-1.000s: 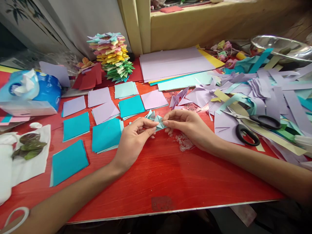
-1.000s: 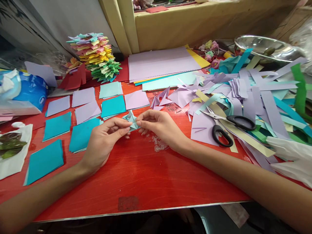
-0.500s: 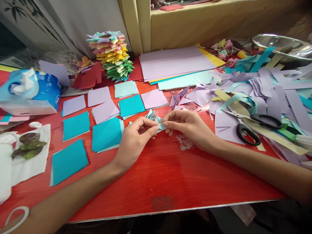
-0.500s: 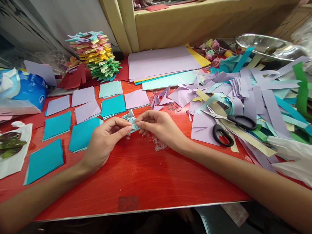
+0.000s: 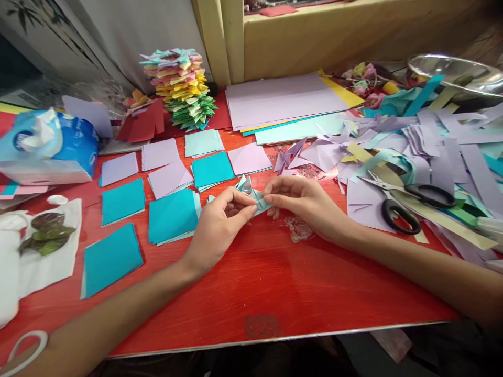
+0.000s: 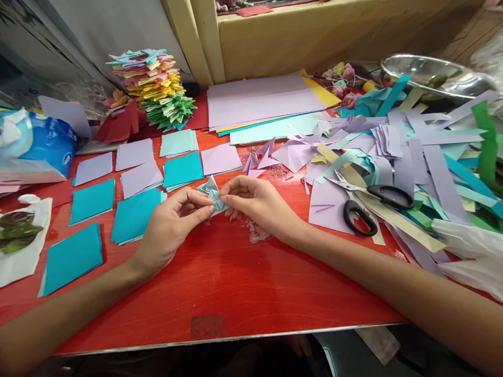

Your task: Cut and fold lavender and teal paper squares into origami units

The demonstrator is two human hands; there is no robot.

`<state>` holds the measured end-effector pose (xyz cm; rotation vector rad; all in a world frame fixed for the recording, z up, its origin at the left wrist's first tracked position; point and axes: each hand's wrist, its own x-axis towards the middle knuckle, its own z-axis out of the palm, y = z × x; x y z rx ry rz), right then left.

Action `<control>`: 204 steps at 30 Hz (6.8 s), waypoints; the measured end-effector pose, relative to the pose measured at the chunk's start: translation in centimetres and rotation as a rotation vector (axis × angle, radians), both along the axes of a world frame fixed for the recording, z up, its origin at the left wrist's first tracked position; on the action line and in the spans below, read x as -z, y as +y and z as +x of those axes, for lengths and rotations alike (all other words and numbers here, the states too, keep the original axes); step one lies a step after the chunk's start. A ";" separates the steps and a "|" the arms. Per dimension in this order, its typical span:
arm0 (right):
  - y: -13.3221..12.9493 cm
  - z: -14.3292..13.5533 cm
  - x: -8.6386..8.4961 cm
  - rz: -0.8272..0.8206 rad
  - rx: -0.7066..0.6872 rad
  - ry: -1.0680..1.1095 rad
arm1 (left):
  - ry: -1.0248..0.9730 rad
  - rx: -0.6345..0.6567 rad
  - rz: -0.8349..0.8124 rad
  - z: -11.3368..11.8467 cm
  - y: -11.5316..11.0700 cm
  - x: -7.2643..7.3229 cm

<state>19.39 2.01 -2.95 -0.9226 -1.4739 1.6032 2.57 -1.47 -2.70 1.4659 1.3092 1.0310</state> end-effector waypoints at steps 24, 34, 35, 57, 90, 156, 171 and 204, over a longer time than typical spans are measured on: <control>-0.3 0.1 -0.3 -0.161 -0.072 -0.066 | 0.074 0.066 0.093 0.1 -0.4 0.1; -0.2 0.0 -0.4 -0.053 -0.107 -0.098 | 0.083 0.071 0.063 0.2 -0.4 -0.2; -0.2 0.0 -0.4 -0.037 -0.111 -0.101 | 0.084 0.077 0.048 0.2 -0.5 -0.2; -0.7 -0.1 -0.4 0.004 -0.045 -0.087 | 0.027 -0.001 0.108 0.3 -0.5 -0.2; -0.9 0.3 -0.4 0.139 -0.111 -0.273 | 0.559 0.025 0.834 -0.8 -0.5 0.0; -0.9 0.0 0.1 0.115 -0.035 -0.206 | 0.099 0.065 -0.059 -0.7 0.9 -0.5; -0.1 -0.2 -0.4 -0.111 -0.039 -0.084 | 0.070 0.043 -0.067 -0.7 0.9 -0.5; -0.3 -0.2 -0.7 -0.124 -0.049 -0.058 | 0.195 0.031 0.052 -0.8 0.4 -0.9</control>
